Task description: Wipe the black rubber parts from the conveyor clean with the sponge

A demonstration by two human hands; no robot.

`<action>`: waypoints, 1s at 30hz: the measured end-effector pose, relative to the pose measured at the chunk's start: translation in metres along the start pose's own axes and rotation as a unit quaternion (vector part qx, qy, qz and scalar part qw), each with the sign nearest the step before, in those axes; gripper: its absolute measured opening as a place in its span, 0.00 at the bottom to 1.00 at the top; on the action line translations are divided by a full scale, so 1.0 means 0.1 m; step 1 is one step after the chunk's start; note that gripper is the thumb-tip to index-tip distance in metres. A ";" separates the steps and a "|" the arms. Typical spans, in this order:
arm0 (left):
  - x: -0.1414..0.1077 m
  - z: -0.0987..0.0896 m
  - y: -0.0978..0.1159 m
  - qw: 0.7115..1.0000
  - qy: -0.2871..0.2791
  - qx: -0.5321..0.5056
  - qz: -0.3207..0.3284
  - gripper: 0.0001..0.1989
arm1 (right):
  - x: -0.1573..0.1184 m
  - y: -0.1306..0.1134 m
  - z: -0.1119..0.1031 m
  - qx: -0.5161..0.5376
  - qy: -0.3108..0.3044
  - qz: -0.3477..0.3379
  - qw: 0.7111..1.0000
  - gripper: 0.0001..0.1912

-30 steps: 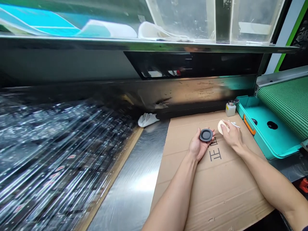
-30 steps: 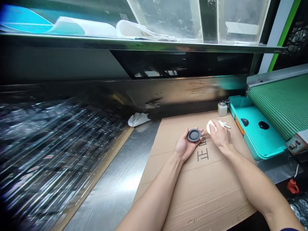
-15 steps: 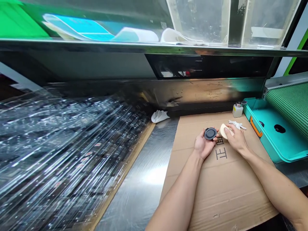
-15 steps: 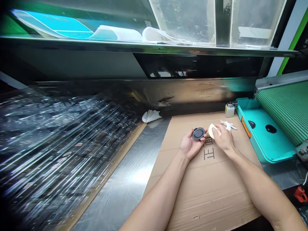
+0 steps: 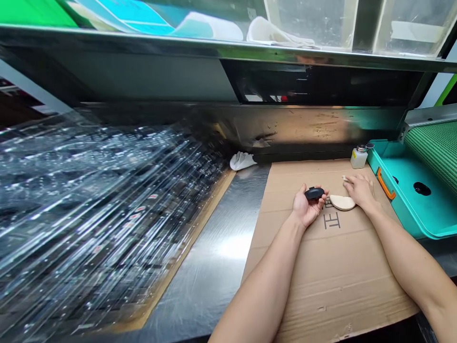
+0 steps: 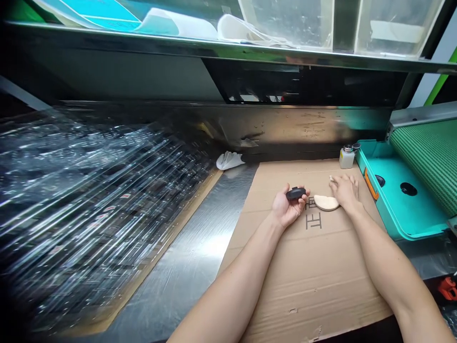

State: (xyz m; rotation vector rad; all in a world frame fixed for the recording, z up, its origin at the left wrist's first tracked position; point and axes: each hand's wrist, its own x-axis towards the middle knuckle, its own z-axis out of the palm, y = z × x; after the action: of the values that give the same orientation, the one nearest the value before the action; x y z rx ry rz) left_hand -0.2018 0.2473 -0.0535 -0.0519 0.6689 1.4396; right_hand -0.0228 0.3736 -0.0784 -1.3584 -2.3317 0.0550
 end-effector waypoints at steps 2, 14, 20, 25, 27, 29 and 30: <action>0.02 -0.01 -0.01 0.999 0.003 0.031 0.012 0.23 | -0.01 0.00 0.02 0.008 -0.038 -0.004 0.999 0.12; 0.05 0.04 -0.66 0.940 -0.201 0.273 0.029 0.20 | 0.66 0.01 -0.80 0.008 0.118 0.119 0.986 0.18; 0.04 0.04 -0.47 0.960 -0.178 0.210 0.056 0.21 | 1.35 0.20 -1.00 -0.042 -0.009 0.119 0.992 0.13; 0.08 0.05 -0.34 0.968 -0.164 0.185 0.051 0.22 | 1.49 0.29 -0.94 -0.102 -0.066 0.059 0.991 0.13; 0.10 0.05 -0.31 0.972 -0.152 0.170 0.050 0.22 | 1.51 0.30 -0.99 -0.103 -0.067 0.049 0.991 0.13; 0.10 0.05 -0.27 0.978 -0.141 0.143 0.049 0.22 | 1.50 0.28 -1.07 -0.088 -0.055 0.050 0.993 0.12; 0.09 0.05 -0.25 0.981 -0.142 0.127 0.048 0.21 | 1.48 0.25 -1.11 -0.073 -0.036 0.054 0.995 0.11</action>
State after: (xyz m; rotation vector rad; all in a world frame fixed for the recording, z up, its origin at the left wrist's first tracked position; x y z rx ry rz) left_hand -0.1772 0.2536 -0.0619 0.3827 0.6194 1.4083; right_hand -0.0213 0.4900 0.0672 -1.5774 -2.3581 -0.0358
